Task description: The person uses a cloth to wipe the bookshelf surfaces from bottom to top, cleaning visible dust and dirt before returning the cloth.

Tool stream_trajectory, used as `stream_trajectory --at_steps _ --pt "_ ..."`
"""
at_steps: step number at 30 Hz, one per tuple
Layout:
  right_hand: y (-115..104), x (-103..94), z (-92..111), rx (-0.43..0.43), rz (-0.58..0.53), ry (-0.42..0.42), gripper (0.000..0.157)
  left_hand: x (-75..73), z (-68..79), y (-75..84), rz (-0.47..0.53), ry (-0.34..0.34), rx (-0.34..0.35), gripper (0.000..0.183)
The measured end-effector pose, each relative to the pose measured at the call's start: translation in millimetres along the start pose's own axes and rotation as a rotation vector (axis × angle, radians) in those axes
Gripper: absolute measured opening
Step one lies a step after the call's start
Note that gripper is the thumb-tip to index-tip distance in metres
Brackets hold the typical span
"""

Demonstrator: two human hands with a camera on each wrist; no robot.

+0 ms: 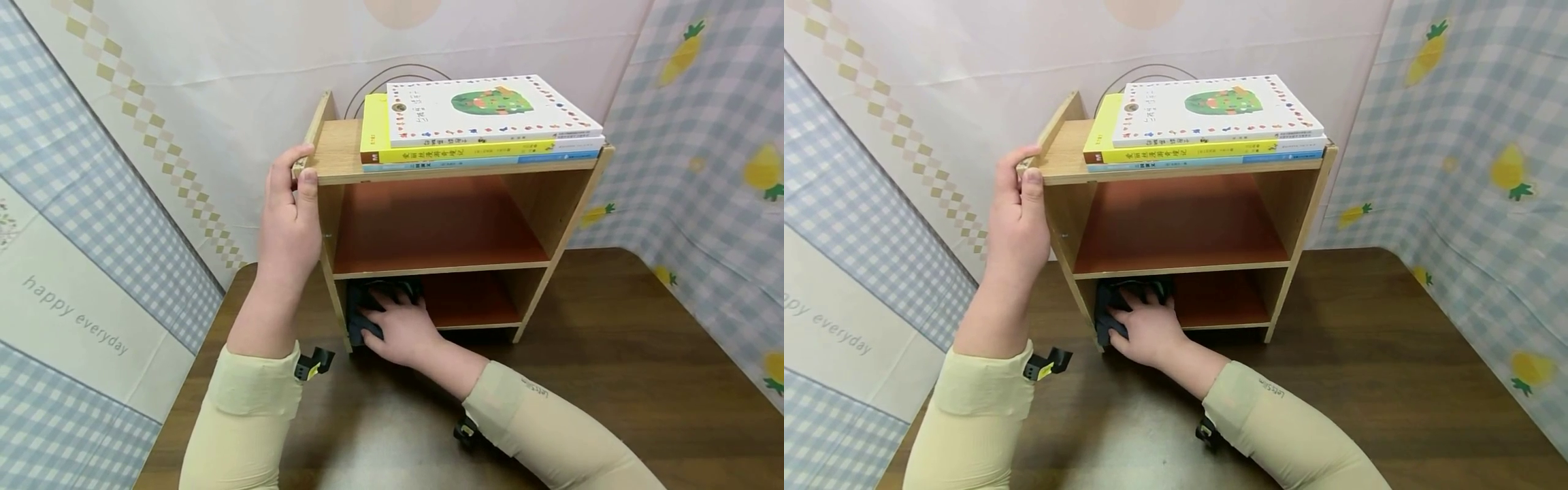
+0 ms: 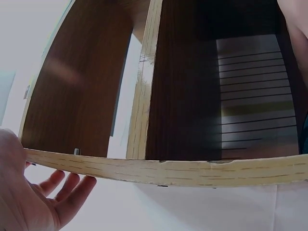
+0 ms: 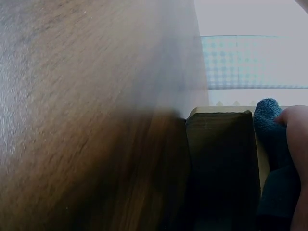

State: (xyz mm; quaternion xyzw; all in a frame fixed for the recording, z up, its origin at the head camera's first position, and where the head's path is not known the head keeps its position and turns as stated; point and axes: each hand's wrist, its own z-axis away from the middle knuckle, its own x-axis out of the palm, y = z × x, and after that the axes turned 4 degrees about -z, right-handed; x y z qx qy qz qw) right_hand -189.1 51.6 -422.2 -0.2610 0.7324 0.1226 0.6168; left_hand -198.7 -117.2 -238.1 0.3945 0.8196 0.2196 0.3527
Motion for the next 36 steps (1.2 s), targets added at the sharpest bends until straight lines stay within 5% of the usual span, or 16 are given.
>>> stream_trajectory --at_steps 14,36 --pt "4.6 -9.4 6.2 -0.159 0.061 0.067 0.036 -0.3 0.0 0.4 -0.001 0.002 0.003 0.041" --pt "36.1 -10.8 41.4 -0.356 -0.032 0.283 0.035 -0.8 0.2 1.8 -0.003 0.0 -0.01 0.042"
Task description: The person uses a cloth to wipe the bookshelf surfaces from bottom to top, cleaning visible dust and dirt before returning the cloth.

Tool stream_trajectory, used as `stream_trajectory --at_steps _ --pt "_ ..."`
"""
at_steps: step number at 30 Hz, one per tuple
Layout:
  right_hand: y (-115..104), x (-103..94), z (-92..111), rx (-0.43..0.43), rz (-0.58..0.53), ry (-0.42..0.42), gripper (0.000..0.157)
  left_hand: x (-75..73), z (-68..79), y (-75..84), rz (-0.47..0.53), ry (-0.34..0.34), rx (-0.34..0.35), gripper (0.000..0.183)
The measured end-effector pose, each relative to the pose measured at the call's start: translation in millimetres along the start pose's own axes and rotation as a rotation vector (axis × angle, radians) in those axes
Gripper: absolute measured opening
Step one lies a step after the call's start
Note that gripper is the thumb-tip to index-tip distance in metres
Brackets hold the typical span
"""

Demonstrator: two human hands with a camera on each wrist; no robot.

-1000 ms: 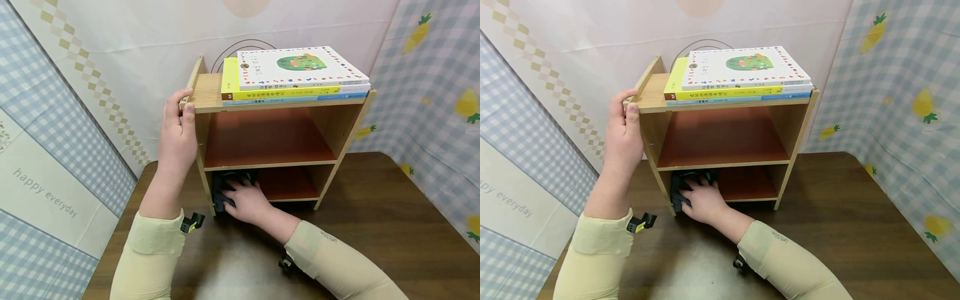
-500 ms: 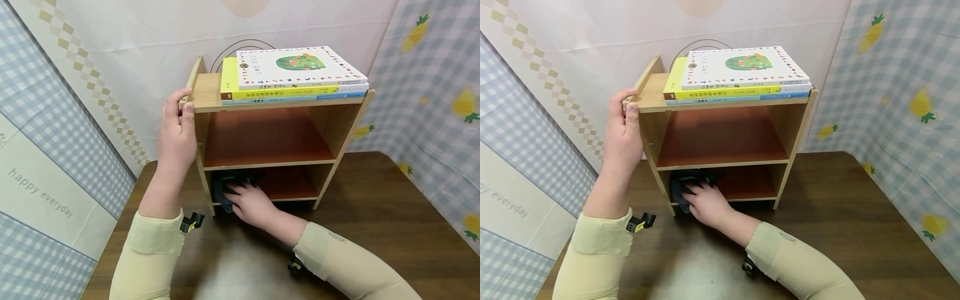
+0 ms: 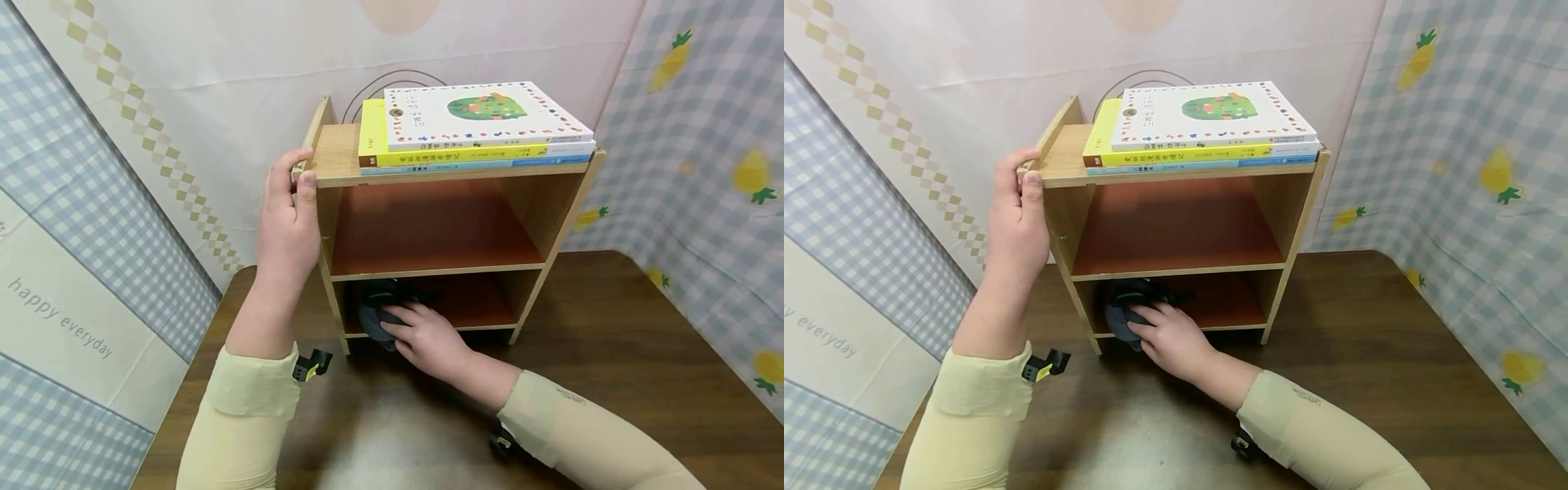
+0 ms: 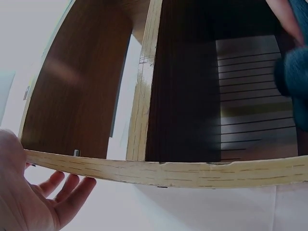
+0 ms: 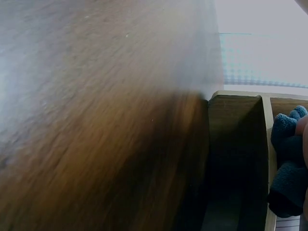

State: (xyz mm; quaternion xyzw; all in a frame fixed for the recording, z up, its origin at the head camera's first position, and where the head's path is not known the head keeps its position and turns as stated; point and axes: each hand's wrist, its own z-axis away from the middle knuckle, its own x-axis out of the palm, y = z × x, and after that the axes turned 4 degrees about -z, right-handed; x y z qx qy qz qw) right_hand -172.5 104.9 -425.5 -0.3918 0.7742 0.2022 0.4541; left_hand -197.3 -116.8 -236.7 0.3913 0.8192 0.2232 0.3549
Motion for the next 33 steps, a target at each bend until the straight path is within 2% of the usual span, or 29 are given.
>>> stream_trajectory --at_steps 6,11,22,28,33 --pt "4.4 -11.0 11.5 -0.063 0.015 0.094 0.037 -0.4 0.8 0.3 -0.005 -0.007 -0.013 0.042" --pt "6.8 -22.4 22.5 -0.095 0.02 0.136 0.04 -0.1 1.3 -0.2 0.001 -0.011 -0.012 0.043" --pt "12.3 -36.2 53.0 -0.101 -0.004 0.146 0.04 -0.4 0.0 1.7 0.004 -0.008 -0.005 0.043" --pt "13.5 -42.2 68.9 -0.106 -0.011 0.152 0.027 0.1 -0.4 1.7 -0.008 -0.004 -0.008 0.043" --pt "14.4 -46.4 81.0 -0.119 -0.009 0.181 0.04 0.5 0.3 0.4 0.002 0.001 -0.008 0.043"
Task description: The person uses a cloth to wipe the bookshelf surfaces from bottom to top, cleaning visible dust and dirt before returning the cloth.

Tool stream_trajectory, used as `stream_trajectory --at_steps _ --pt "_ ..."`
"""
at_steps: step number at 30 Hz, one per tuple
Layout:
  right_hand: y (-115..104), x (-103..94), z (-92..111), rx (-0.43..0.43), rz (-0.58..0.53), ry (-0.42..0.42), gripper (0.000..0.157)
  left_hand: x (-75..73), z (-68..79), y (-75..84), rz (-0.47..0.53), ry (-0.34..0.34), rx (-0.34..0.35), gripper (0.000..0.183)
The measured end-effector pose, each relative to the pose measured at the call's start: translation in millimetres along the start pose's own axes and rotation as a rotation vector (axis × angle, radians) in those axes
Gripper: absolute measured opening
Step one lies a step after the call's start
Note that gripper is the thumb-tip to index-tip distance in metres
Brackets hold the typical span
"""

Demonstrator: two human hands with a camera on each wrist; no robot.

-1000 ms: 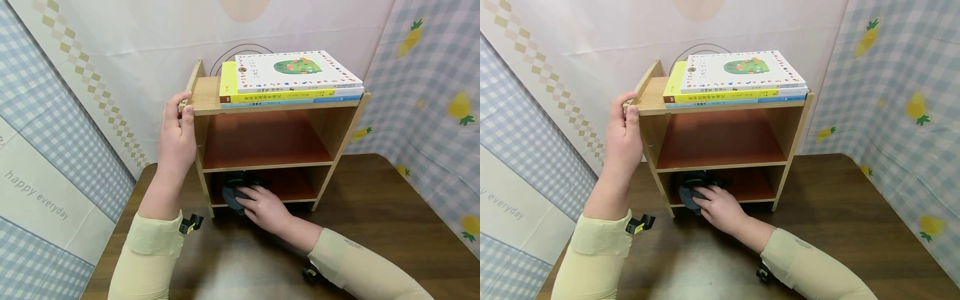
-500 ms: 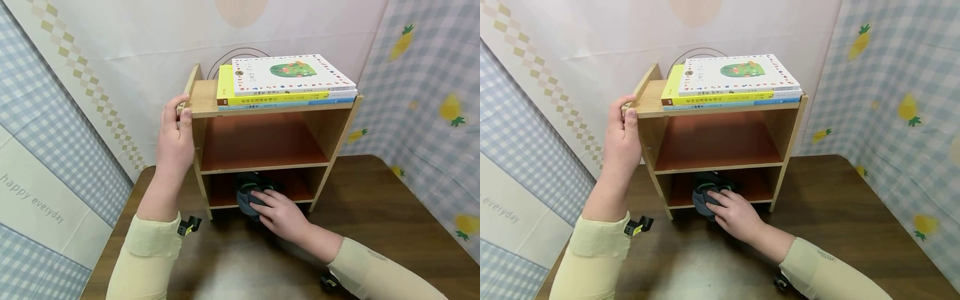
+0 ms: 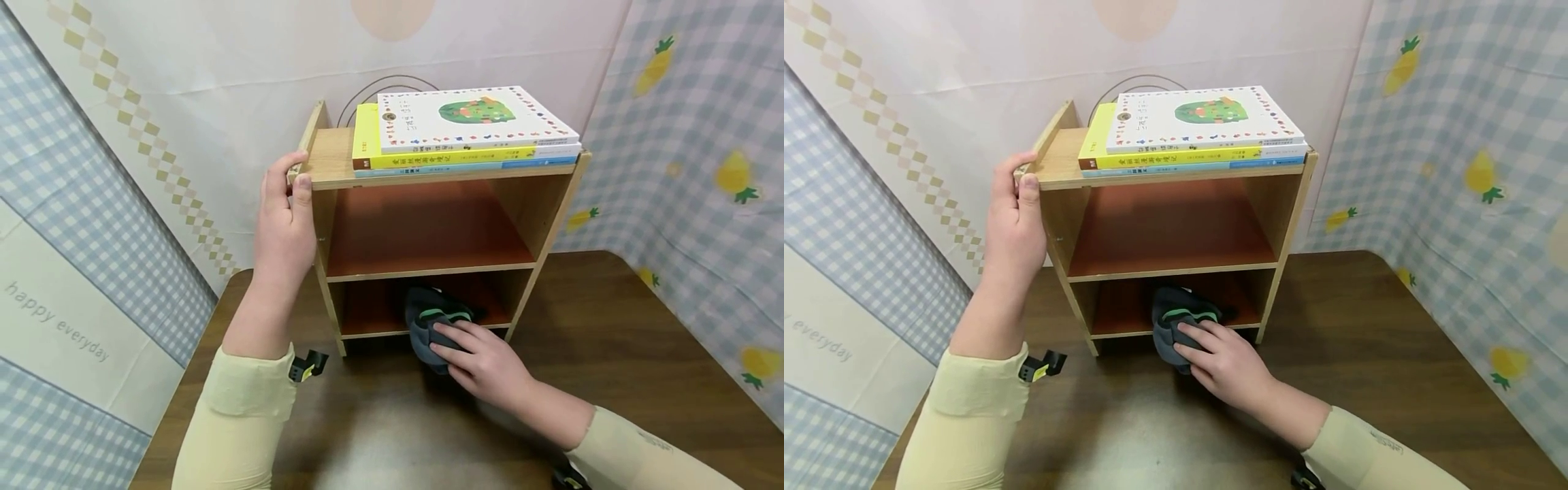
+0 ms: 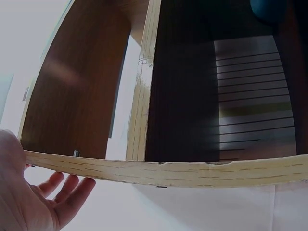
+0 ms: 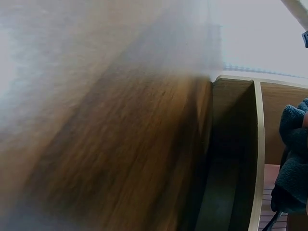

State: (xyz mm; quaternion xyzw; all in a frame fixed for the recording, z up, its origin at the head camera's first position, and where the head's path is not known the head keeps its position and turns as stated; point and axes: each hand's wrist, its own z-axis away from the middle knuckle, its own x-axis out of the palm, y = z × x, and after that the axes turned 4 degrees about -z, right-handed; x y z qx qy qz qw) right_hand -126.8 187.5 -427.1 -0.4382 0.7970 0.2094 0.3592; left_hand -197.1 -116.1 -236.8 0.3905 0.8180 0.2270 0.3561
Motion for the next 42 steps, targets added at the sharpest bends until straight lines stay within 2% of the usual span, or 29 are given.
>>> stream_trajectory --at_steps 22,31,36,42 --pt "-4.3 -24.7 19.6 -0.049 -0.004 0.212 0.031 0.6 0.3 1.0 -0.016 0.002 -0.01 0.045" --pt "-6.3 -32.7 27.7 -0.066 0.005 0.266 0.031 0.6 0.1 0.7 -0.023 0.012 -0.002 0.043" --pt "-8.8 -39.3 28.5 -0.07 0.016 0.298 0.032 0.8 0.2 1.0 -0.013 0.03 0.011 0.041" --pt "-13.1 -50.2 24.8 -0.113 0.024 0.372 0.03 0.3 1.0 2.5 -0.018 0.024 -0.002 0.039"
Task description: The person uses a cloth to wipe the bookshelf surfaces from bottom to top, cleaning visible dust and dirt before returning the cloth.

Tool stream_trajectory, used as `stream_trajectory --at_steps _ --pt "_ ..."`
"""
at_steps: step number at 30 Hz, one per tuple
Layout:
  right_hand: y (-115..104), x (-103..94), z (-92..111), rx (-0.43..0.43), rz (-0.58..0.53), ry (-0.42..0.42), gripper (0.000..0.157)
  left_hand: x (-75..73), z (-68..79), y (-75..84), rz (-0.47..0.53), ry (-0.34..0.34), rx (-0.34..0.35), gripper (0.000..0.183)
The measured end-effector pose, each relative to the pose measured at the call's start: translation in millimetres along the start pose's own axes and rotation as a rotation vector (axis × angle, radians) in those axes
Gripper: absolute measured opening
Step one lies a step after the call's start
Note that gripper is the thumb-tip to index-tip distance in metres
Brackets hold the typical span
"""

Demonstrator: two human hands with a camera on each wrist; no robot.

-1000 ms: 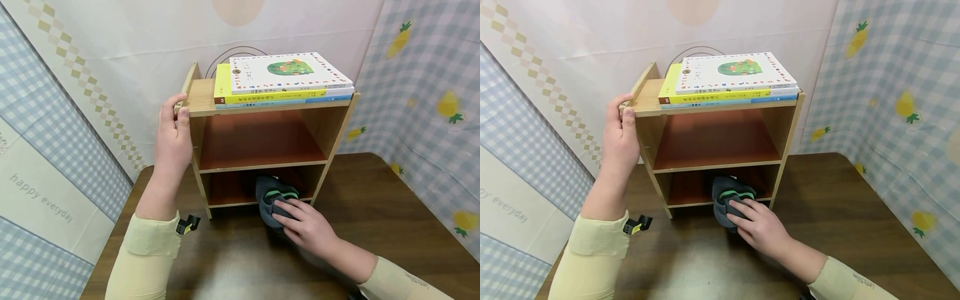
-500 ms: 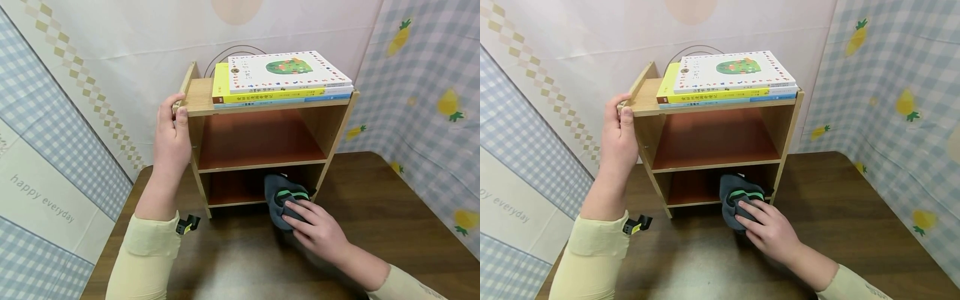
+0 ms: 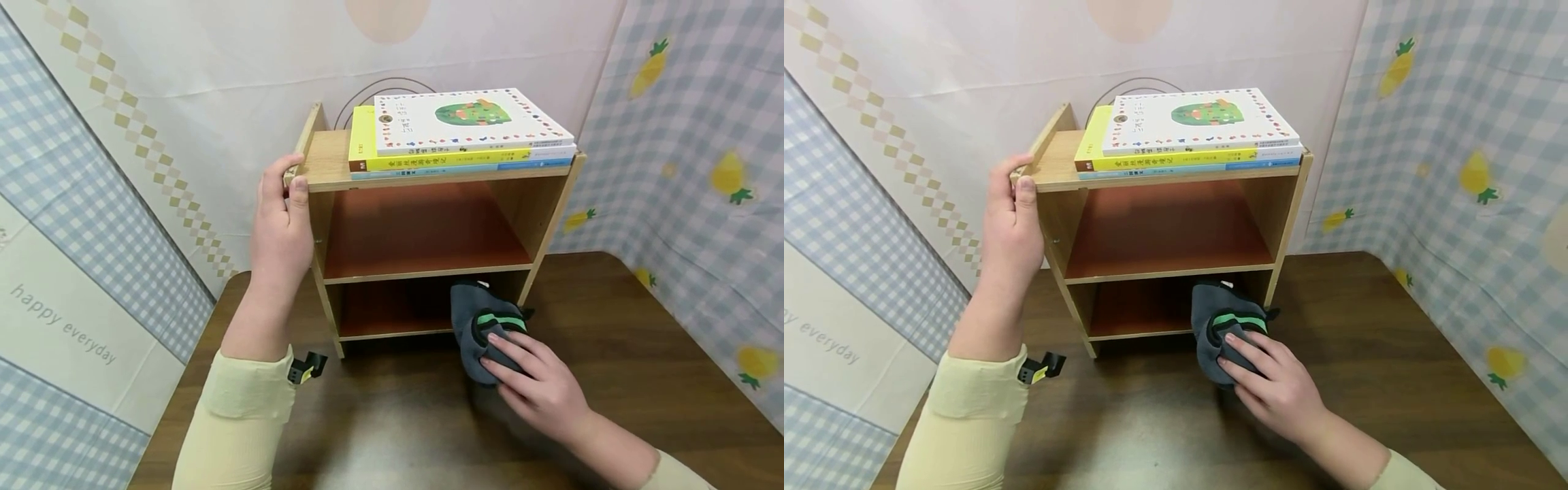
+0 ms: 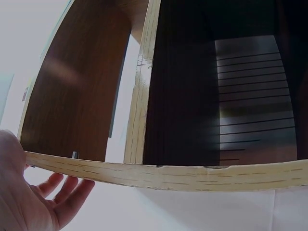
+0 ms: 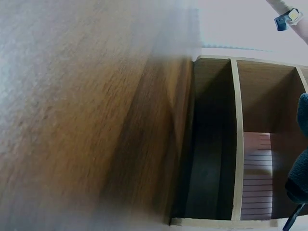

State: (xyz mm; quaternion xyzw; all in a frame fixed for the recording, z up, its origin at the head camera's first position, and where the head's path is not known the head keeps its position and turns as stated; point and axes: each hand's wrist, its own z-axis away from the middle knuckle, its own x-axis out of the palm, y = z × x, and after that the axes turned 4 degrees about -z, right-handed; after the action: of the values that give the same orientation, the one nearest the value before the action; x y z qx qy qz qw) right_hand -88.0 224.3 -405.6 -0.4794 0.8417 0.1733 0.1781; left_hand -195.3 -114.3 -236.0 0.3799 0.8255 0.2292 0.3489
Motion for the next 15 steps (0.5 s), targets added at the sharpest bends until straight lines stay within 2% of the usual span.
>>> stream_trajectory --at_steps 7,15 --pt "0.3 -9.9 -2.0 -0.015 -0.017 0.088 0.026 1.2 0.1 -2.1 0.013 0.001 0.009 0.042" --pt "3.5 -18.5 -1.8 0.009 -0.004 0.213 0.025 1.2 -0.5 -2.0 0.008 0.0 0.007 0.043"
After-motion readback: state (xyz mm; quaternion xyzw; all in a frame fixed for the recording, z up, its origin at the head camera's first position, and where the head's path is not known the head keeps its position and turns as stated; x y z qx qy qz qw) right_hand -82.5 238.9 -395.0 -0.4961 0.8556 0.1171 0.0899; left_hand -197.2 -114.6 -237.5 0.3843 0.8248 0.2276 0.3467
